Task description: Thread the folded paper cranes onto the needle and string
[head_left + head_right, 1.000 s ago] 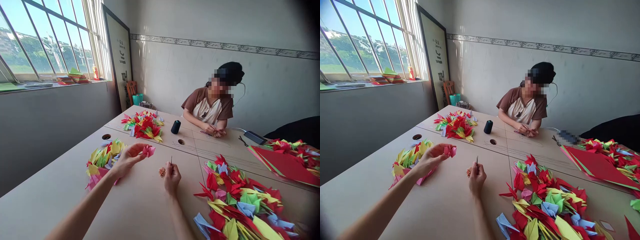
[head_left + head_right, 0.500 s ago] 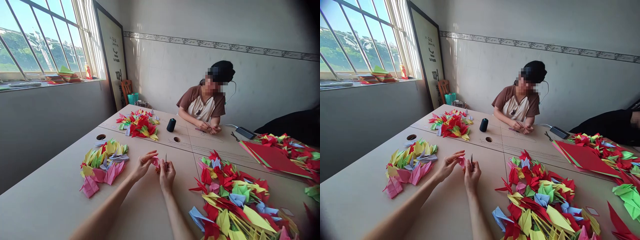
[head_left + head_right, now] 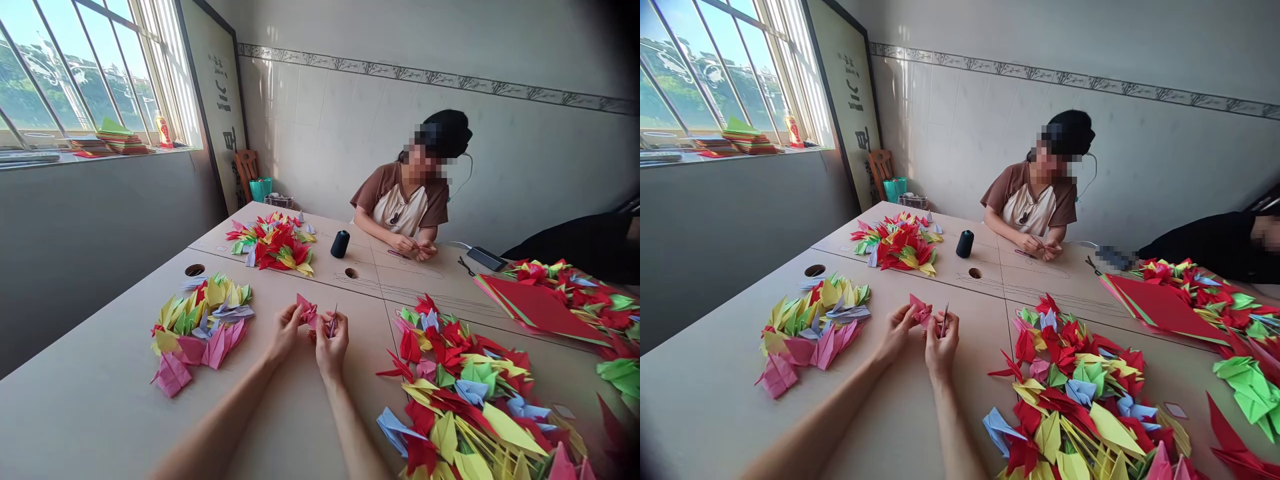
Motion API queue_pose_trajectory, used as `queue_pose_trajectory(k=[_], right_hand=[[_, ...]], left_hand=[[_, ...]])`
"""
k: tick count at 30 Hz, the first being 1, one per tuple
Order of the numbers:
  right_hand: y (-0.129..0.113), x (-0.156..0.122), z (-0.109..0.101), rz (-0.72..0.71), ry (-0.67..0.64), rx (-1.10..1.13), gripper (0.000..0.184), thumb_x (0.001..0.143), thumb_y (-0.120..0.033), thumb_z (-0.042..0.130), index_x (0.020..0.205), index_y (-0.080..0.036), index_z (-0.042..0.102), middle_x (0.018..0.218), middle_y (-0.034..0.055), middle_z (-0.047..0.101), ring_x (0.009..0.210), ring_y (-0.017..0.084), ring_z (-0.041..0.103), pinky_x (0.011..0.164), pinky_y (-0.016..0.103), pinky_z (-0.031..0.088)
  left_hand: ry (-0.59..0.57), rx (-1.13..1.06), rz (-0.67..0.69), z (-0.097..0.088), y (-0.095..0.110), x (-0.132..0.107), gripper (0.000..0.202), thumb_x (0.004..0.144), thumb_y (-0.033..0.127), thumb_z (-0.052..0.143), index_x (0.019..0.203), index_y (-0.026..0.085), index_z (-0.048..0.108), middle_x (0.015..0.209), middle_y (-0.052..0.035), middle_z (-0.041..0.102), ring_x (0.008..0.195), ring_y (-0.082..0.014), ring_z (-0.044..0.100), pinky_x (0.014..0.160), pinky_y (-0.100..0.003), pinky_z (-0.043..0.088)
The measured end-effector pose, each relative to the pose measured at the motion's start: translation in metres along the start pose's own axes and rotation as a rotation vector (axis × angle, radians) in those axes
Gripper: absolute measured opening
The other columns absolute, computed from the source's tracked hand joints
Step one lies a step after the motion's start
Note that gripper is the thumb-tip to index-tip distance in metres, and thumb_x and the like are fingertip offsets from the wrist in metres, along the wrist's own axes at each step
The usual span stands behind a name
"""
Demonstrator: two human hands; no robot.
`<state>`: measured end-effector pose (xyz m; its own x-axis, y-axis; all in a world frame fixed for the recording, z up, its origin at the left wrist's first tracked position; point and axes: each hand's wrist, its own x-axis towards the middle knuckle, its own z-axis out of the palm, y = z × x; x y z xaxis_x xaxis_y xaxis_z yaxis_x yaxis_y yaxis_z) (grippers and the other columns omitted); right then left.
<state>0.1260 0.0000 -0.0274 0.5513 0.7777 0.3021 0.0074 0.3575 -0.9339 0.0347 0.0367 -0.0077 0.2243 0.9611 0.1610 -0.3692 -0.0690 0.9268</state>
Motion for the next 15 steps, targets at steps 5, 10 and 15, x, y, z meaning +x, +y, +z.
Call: queue_pose_trajectory(k=[5,10,15], right_hand=[[0.0046,-0.0005,-0.0007,-0.035,-0.024,-0.043,0.025,0.079,-0.032,0.059,0.098,-0.018,0.048,0.081,0.0025,0.060,0.056,0.011,0.055,0.052,0.023,0.049],[0.0044,-0.0010,-0.0011,-0.050,-0.037,-0.058,0.023,0.080,-0.031,0.057,0.097,-0.018,0.049,0.080,0.0022,0.061,0.052,0.009,0.054,0.051,0.022,0.049],[0.0058,-0.0014,-0.0023,-0.050,-0.046,-0.085,0.024,0.081,-0.032,0.056,0.099,-0.017,0.050,0.083,0.0039,0.063,0.056,0.010,0.057,0.054,0.023,0.050]], left_hand=[[0.050,-0.100,-0.034,-0.0035,-0.0002,0.0027,0.036,0.079,0.046,0.057,0.083,0.011,0.063,0.087,-0.0098,0.070,0.092,-0.0252,0.065,0.081,-0.037,0.052],[0.066,-0.106,-0.027,-0.0034,-0.0004,0.0027,0.035,0.078,0.047,0.058,0.082,0.012,0.062,0.087,-0.0089,0.070,0.093,-0.0251,0.064,0.081,-0.036,0.052],[0.076,-0.077,0.007,-0.0026,-0.0007,0.0023,0.035,0.079,0.046,0.057,0.086,0.012,0.062,0.091,-0.0098,0.069,0.090,-0.0238,0.065,0.078,-0.035,0.053]])
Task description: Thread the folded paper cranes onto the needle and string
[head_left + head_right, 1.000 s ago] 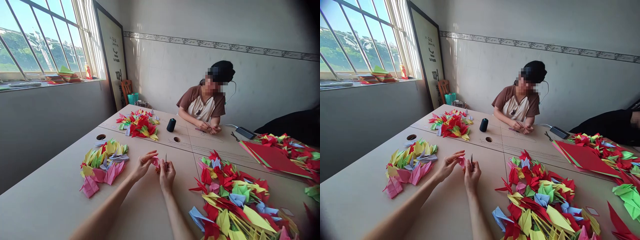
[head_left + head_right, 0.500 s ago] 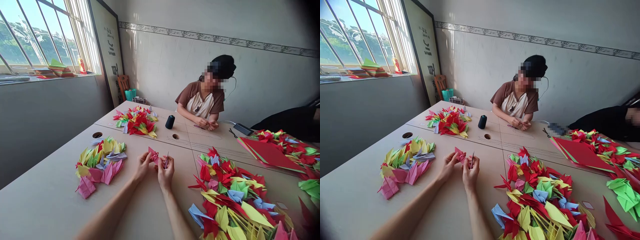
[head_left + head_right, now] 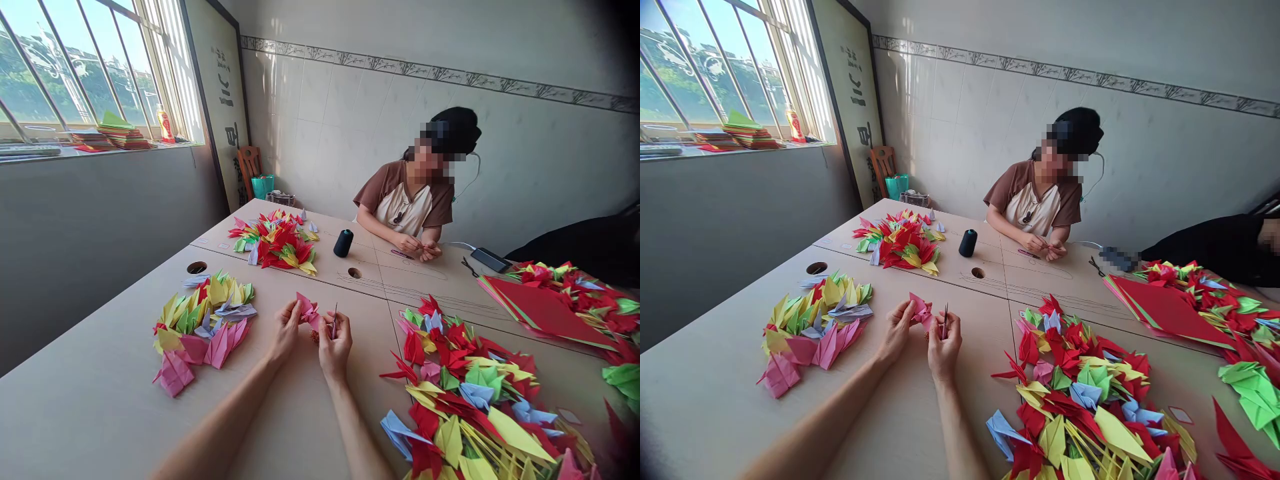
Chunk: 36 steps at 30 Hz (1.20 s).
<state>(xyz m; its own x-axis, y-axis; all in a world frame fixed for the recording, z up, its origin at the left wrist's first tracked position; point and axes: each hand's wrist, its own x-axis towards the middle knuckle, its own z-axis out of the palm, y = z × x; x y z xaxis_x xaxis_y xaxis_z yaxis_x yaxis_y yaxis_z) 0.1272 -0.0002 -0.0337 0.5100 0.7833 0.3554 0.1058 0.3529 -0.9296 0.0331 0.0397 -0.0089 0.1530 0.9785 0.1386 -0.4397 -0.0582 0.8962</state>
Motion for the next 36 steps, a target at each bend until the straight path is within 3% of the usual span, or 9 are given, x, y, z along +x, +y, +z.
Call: queue_pose_trajectory(k=[19,25,31,36], right_hand=[[-0.0025,0.0004,-0.0003,0.036,0.048,-0.014,0.027,0.078,-0.036,0.058,0.097,-0.017,0.054,0.087,0.0057,0.064,0.069,0.015,0.061,0.059,0.024,0.050],[-0.0021,0.0000,0.0001,0.070,0.034,0.047,0.026,0.080,-0.036,0.056,0.097,-0.017,0.051,0.082,0.0046,0.062,0.060,0.012,0.058,0.049,0.021,0.049],[-0.0017,0.0004,-0.0001,0.052,0.032,0.057,0.024,0.080,-0.034,0.055,0.097,-0.017,0.051,0.081,0.0040,0.061,0.060,0.012,0.058,0.051,0.021,0.049],[-0.0019,0.0008,-0.0001,0.037,0.039,0.051,0.023,0.080,-0.033,0.055,0.096,-0.017,0.051,0.081,0.0038,0.061,0.063,0.012,0.058,0.054,0.022,0.049]], left_hand=[[-0.012,0.146,0.095,0.0014,0.0003,-0.0035,0.034,0.086,0.042,0.049,0.089,0.012,0.064,0.088,-0.0076,0.069,0.081,-0.0192,0.064,0.075,-0.031,0.052],[-0.052,0.347,0.143,0.0014,-0.0017,-0.0054,0.034,0.085,0.042,0.050,0.087,0.013,0.067,0.081,-0.0061,0.069,0.073,-0.0164,0.060,0.069,-0.025,0.047],[-0.025,0.347,0.152,0.0013,-0.0012,-0.0046,0.032,0.085,0.041,0.051,0.084,0.013,0.066,0.075,-0.0051,0.066,0.069,-0.0156,0.058,0.066,-0.024,0.046],[-0.065,0.384,0.160,0.0022,-0.0023,-0.0053,0.034,0.085,0.041,0.050,0.072,0.012,0.064,0.064,-0.0020,0.060,0.060,-0.0120,0.051,0.058,-0.021,0.041]])
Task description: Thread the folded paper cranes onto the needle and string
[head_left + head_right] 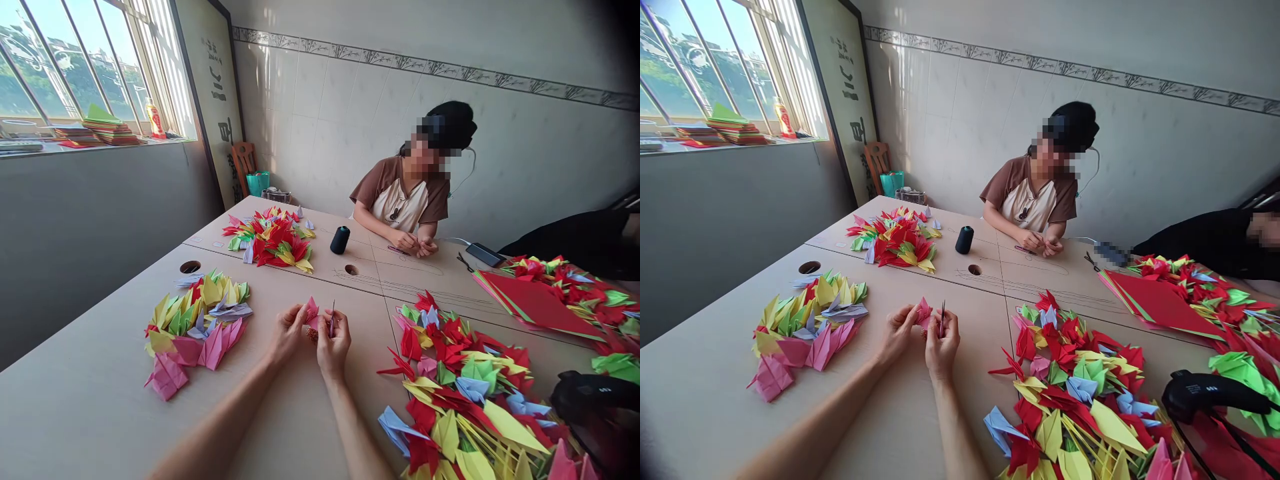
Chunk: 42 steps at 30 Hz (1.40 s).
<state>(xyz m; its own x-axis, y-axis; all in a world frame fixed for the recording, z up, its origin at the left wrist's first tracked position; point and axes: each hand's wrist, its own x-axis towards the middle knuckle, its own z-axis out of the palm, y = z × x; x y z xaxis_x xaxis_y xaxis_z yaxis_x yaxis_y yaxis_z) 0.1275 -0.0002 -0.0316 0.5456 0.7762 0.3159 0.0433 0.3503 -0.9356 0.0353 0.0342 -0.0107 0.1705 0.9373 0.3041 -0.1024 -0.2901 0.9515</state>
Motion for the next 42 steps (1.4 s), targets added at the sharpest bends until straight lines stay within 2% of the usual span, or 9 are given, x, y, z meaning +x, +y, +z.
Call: queue_pose_trajectory(k=[12,16,19,23,26,33,37,40,42], right_hand=[[-0.004,-0.001,0.000,0.000,-0.014,0.012,0.026,0.082,-0.037,0.054,0.098,-0.017,0.051,0.080,0.0038,0.062,0.054,0.011,0.057,0.048,0.021,0.049],[-0.006,-0.001,0.000,0.008,-0.018,0.022,0.026,0.082,-0.037,0.054,0.099,-0.018,0.050,0.080,0.0032,0.063,0.051,0.010,0.055,0.048,0.022,0.048],[-0.007,-0.001,0.000,-0.004,0.009,0.009,0.025,0.082,-0.036,0.054,0.098,-0.017,0.051,0.080,0.0037,0.064,0.055,0.012,0.058,0.051,0.023,0.049],[-0.007,0.001,0.000,-0.028,0.062,-0.022,0.026,0.081,-0.035,0.055,0.099,-0.016,0.054,0.082,0.0053,0.065,0.068,0.015,0.062,0.059,0.025,0.050],[-0.006,0.001,0.000,-0.035,0.081,-0.041,0.028,0.080,-0.036,0.057,0.100,-0.015,0.056,0.084,0.0064,0.065,0.073,0.017,0.063,0.063,0.026,0.050],[-0.011,0.000,0.000,-0.050,0.047,-0.037,0.030,0.079,-0.038,0.060,0.097,-0.014,0.057,0.083,0.0067,0.067,0.068,0.015,0.063,0.060,0.025,0.052],[-0.009,0.000,0.001,-0.041,0.055,-0.066,0.029,0.080,-0.038,0.059,0.097,-0.014,0.057,0.092,0.0081,0.065,0.059,0.012,0.062,0.052,0.023,0.052],[-0.006,0.001,0.001,-0.066,0.037,-0.098,0.028,0.082,-0.037,0.057,0.099,-0.015,0.059,0.094,0.0084,0.066,0.065,0.015,0.064,0.056,0.024,0.053],[-0.005,0.002,0.001,-0.099,0.021,-0.137,0.027,0.083,-0.037,0.055,0.097,-0.015,0.062,0.090,0.0078,0.067,0.070,0.016,0.065,0.061,0.025,0.054]], left_hand=[[-0.017,-0.013,-0.035,0.000,0.009,-0.001,0.033,0.085,0.039,0.049,0.076,0.012,0.066,0.070,-0.0047,0.065,0.067,-0.0154,0.056,0.063,-0.023,0.045],[-0.041,0.001,-0.049,-0.001,0.012,-0.002,0.027,0.084,0.031,0.048,0.079,0.013,0.068,0.072,-0.0038,0.066,0.070,-0.0162,0.059,0.067,-0.024,0.046],[-0.074,-0.017,-0.057,-0.001,0.010,-0.003,0.021,0.078,0.019,0.049,0.085,0.014,0.068,0.078,-0.0035,0.068,0.074,-0.0168,0.061,0.070,-0.024,0.047],[-0.147,-0.116,-0.124,0.002,0.004,-0.005,0.032,0.069,0.012,0.052,0.097,0.015,0.065,0.086,-0.0038,0.069,0.067,-0.0156,0.062,0.060,-0.024,0.049],[-0.167,-0.148,-0.122,0.004,-0.001,-0.006,0.031,0.071,0.016,0.056,0.101,0.014,0.064,0.085,-0.0049,0.069,0.063,-0.0152,0.062,0.057,-0.024,0.050],[-0.091,-0.076,-0.024,0.001,-0.005,-0.001,0.025,0.082,0.035,0.056,0.092,0.015,0.068,0.086,-0.0072,0.070,0.079,-0.0193,0.064,0.071,-0.028,0.052],[-0.050,-0.077,0.014,-0.002,-0.005,0.002,0.025,0.082,0.036,0.056,0.086,0.015,0.068,0.082,-0.0051,0.065,0.071,-0.0146,0.060,0.060,-0.022,0.051],[-0.056,-0.064,0.010,-0.002,-0.006,0.001,0.026,0.083,0.037,0.056,0.081,0.013,0.067,0.068,-0.0018,0.060,0.056,-0.0092,0.053,0.051,-0.018,0.045],[-0.079,-0.069,-0.029,0.000,-0.008,0.000,0.029,0.084,0.038,0.054,0.085,0.012,0.067,0.060,-0.0001,0.058,0.049,-0.0075,0.049,0.046,-0.017,0.041]])
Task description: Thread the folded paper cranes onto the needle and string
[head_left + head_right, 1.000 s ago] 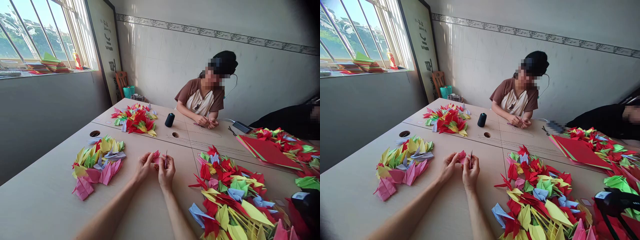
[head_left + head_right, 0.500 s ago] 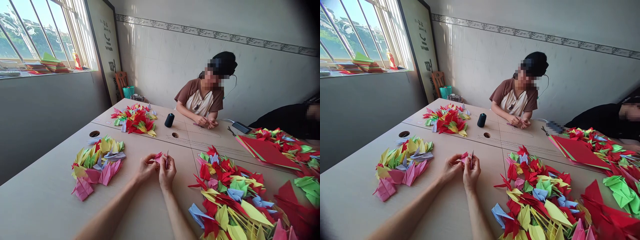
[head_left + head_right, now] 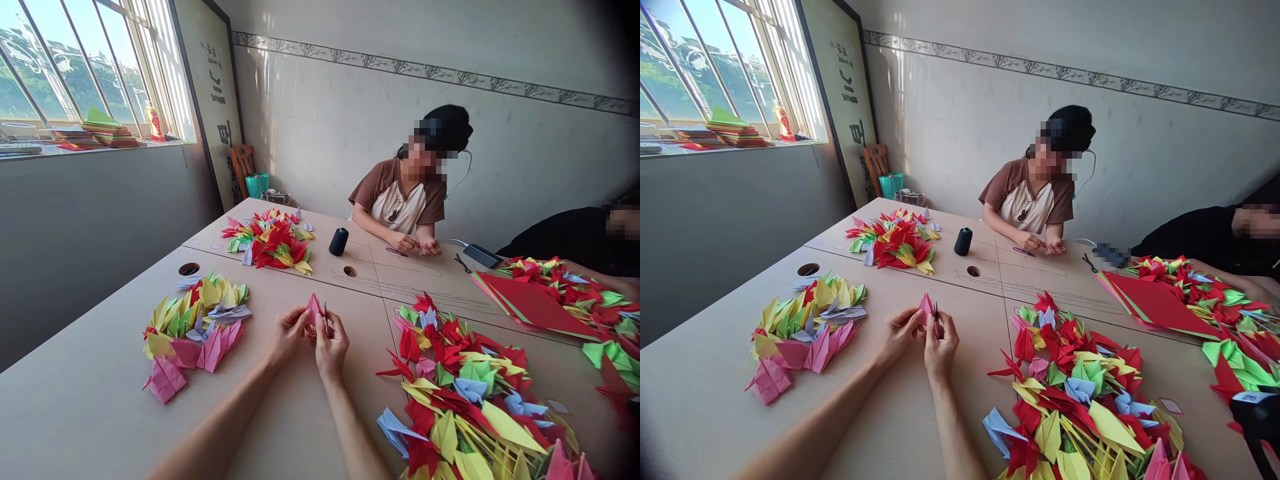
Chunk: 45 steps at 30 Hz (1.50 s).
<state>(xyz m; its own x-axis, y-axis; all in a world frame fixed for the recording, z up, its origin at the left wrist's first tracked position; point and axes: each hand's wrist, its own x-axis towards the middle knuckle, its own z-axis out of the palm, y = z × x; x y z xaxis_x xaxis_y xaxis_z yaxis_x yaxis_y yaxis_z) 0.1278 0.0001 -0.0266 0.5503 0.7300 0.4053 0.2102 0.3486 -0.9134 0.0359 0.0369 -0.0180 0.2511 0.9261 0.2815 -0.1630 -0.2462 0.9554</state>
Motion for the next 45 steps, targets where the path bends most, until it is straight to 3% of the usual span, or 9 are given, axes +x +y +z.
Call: queue_pose_trajectory(k=[8,12,19,32,36,42,45], right_hand=[[0.0020,0.0022,-0.0023,-0.097,-0.062,-0.061,0.024,0.086,-0.034,0.051,0.097,-0.017,0.064,0.091,0.0064,0.065,0.081,0.017,0.063,0.068,0.026,0.052],[0.0026,0.0020,-0.0016,-0.068,-0.052,-0.044,0.023,0.086,-0.034,0.052,0.096,-0.016,0.064,0.087,0.0060,0.066,0.075,0.016,0.064,0.065,0.025,0.052],[-0.0010,0.0020,-0.0014,-0.063,-0.021,-0.057,0.023,0.085,-0.034,0.053,0.095,-0.015,0.064,0.090,0.0074,0.067,0.078,0.017,0.063,0.067,0.025,0.052],[0.0061,0.0008,-0.0014,-0.025,-0.083,-0.042,0.024,0.086,-0.037,0.052,0.093,-0.016,0.063,0.082,0.0045,0.064,0.061,0.012,0.059,0.055,0.023,0.049],[0.0056,0.0014,-0.0012,-0.045,-0.068,-0.042,0.025,0.086,-0.038,0.052,0.091,-0.016,0.063,0.083,0.0054,0.064,0.067,0.014,0.060,0.058,0.023,0.051],[0.0012,0.0008,-0.0010,0.008,-0.060,-0.005,0.023,0.085,-0.037,0.053,0.087,-0.016,0.060,0.075,0.0027,0.063,0.053,0.010,0.056,0.047,0.020,0.048],[0.0013,0.0002,-0.0012,0.011,-0.048,0.012,0.022,0.085,-0.037,0.053,0.088,-0.015,0.059,0.074,0.0029,0.063,0.055,0.011,0.058,0.049,0.020,0.049]], left_hand=[[-0.077,-0.036,-0.038,0.0029,-0.0032,-0.0004,0.030,0.083,0.039,0.054,0.088,0.011,0.063,0.053,0.0021,0.055,0.043,-0.0062,0.047,0.040,-0.016,0.036],[0.000,-0.166,-0.067,0.0047,0.0001,-0.0007,0.039,0.079,0.038,0.061,0.109,0.017,0.047,0.067,0.0022,0.061,0.044,-0.0083,0.054,0.039,-0.017,0.039],[0.029,-0.204,-0.058,0.0064,0.0050,-0.0040,0.025,0.080,0.037,0.060,0.083,0.018,0.043,0.064,0.0044,0.058,0.047,-0.0090,0.057,0.043,-0.020,0.047],[-0.013,-0.138,-0.050,0.0018,0.0009,-0.0027,0.025,0.080,0.038,0.059,0.078,0.014,0.055,0.060,0.0025,0.057,0.046,-0.0073,0.053,0.045,-0.019,0.044],[-0.001,-0.124,-0.054,0.0017,-0.0002,-0.0025,0.024,0.080,0.038,0.060,0.078,0.014,0.056,0.058,0.0023,0.057,0.044,-0.0074,0.052,0.043,-0.018,0.042],[-0.008,-0.096,-0.051,0.0033,0.0004,-0.0017,0.025,0.079,0.038,0.061,0.073,0.014,0.055,0.055,0.0020,0.058,0.043,-0.0082,0.054,0.039,-0.017,0.037],[-0.004,-0.137,-0.076,0.0058,0.0019,-0.0019,0.026,0.077,0.039,0.062,0.077,0.015,0.052,0.057,0.0026,0.059,0.042,-0.0088,0.054,0.038,-0.017,0.037]])
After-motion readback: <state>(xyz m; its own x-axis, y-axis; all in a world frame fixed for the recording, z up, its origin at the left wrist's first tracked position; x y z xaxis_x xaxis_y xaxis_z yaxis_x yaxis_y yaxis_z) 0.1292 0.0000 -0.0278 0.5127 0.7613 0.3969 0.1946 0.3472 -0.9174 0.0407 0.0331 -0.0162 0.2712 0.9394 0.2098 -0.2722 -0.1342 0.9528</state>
